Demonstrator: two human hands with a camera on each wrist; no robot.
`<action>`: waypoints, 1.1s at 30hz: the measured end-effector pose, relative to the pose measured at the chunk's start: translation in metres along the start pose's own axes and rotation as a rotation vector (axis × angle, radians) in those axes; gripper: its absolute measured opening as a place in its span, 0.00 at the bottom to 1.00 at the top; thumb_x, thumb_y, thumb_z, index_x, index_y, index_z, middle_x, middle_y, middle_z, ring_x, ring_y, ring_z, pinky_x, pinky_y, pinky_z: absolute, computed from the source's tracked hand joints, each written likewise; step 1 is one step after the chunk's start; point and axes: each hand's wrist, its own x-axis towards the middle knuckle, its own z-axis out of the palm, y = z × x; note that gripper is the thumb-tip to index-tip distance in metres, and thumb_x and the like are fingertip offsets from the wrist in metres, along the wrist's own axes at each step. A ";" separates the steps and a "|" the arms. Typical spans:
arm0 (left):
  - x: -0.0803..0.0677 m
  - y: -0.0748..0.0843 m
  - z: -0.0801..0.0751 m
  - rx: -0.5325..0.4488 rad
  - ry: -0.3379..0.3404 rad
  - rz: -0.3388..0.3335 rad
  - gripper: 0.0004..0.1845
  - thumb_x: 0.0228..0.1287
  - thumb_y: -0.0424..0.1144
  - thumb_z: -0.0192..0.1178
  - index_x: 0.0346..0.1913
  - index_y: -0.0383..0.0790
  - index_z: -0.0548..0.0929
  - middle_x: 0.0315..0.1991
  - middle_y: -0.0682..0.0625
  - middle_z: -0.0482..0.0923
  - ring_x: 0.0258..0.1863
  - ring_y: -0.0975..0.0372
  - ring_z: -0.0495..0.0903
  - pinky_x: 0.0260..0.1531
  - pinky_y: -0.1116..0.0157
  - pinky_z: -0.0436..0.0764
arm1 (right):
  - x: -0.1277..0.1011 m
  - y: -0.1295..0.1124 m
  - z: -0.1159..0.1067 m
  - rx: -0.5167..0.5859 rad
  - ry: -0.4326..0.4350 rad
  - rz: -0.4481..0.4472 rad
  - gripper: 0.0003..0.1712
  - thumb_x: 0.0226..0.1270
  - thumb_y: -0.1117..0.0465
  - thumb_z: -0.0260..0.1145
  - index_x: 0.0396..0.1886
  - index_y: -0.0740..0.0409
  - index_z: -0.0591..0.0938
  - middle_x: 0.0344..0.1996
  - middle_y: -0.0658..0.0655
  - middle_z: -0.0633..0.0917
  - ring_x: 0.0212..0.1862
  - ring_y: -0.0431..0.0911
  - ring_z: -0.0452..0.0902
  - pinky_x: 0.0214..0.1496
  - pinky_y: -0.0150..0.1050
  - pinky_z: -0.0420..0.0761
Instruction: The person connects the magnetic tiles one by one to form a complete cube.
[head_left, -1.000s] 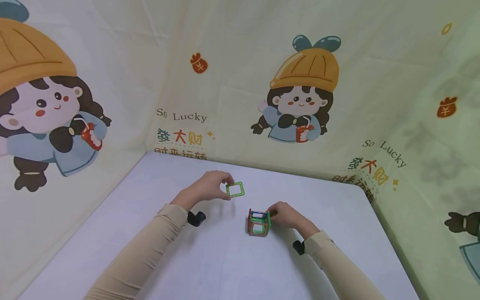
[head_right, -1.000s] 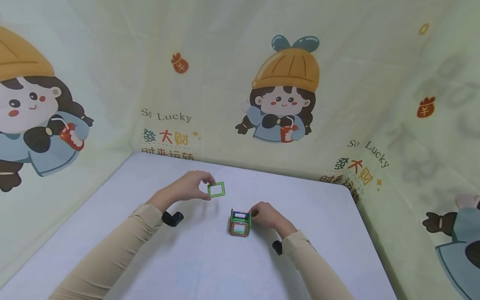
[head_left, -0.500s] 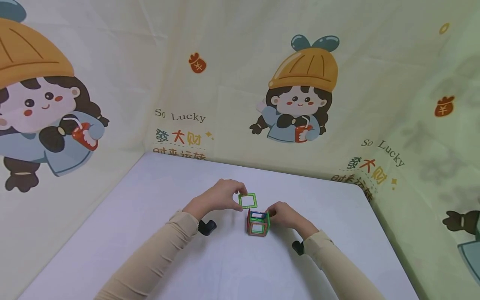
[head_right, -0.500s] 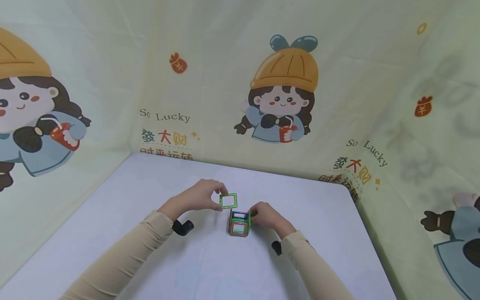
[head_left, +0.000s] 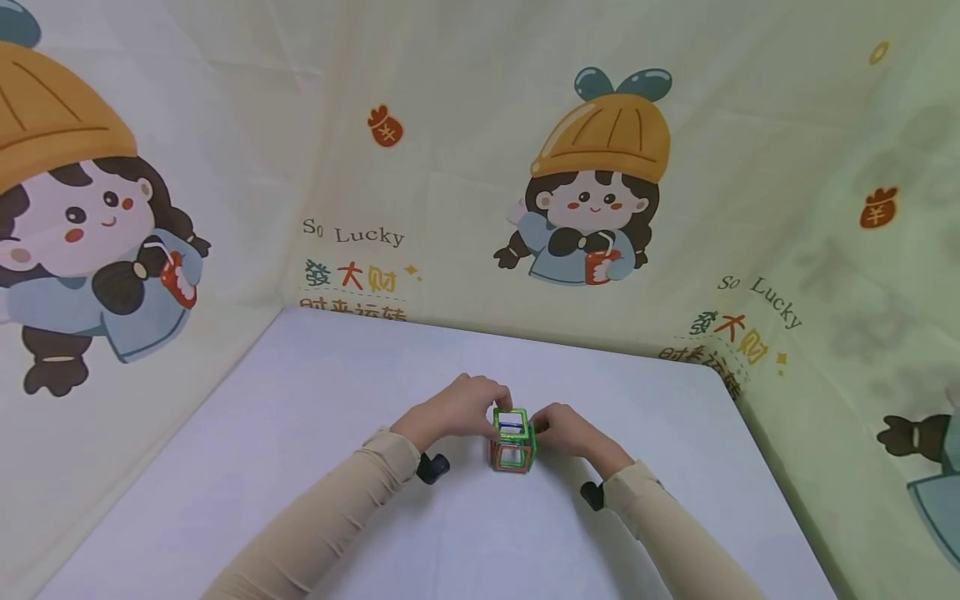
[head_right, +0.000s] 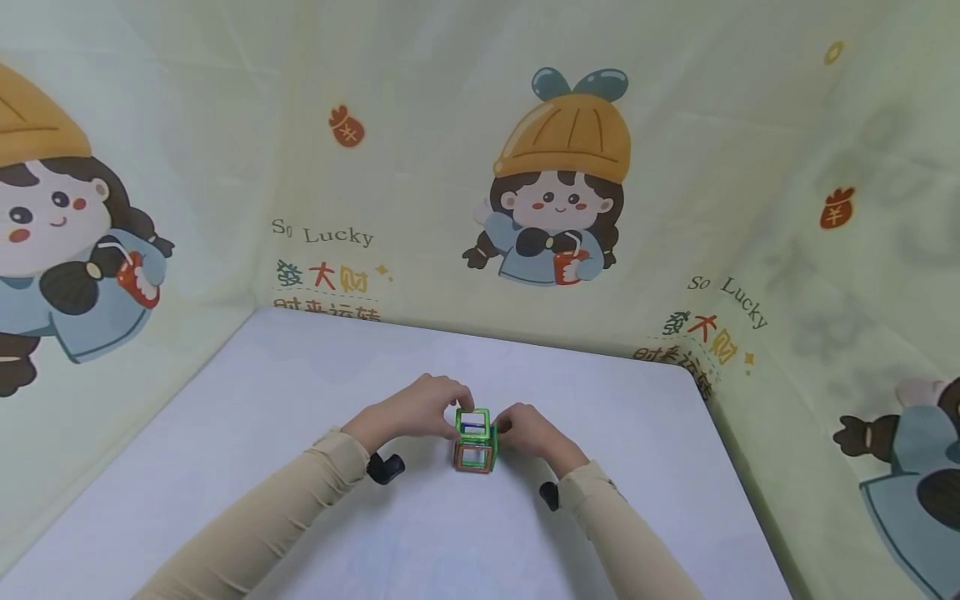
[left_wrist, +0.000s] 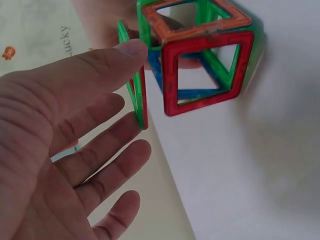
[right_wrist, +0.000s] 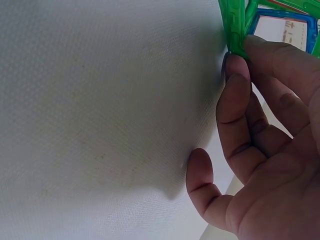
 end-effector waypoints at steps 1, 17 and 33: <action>0.000 0.000 0.001 0.011 -0.002 0.000 0.20 0.56 0.44 0.78 0.51 0.47 0.86 0.47 0.56 0.86 0.40 0.64 0.76 0.54 0.55 0.71 | 0.000 -0.001 0.001 0.003 -0.001 0.004 0.05 0.65 0.67 0.71 0.39 0.58 0.91 0.32 0.49 0.88 0.34 0.42 0.77 0.41 0.39 0.80; -0.003 0.004 0.012 -0.010 -0.033 -0.017 0.19 0.55 0.44 0.79 0.49 0.48 0.85 0.45 0.58 0.85 0.40 0.65 0.75 0.58 0.51 0.72 | 0.000 -0.005 0.004 -0.009 0.002 0.025 0.05 0.65 0.68 0.71 0.39 0.58 0.91 0.32 0.50 0.88 0.35 0.42 0.77 0.43 0.40 0.81; -0.006 0.004 0.017 -0.018 -0.026 -0.029 0.20 0.56 0.45 0.79 0.50 0.49 0.85 0.45 0.60 0.84 0.42 0.68 0.75 0.58 0.52 0.74 | 0.002 -0.002 0.005 0.017 -0.004 0.021 0.06 0.64 0.68 0.72 0.40 0.58 0.90 0.35 0.50 0.88 0.38 0.42 0.79 0.47 0.44 0.83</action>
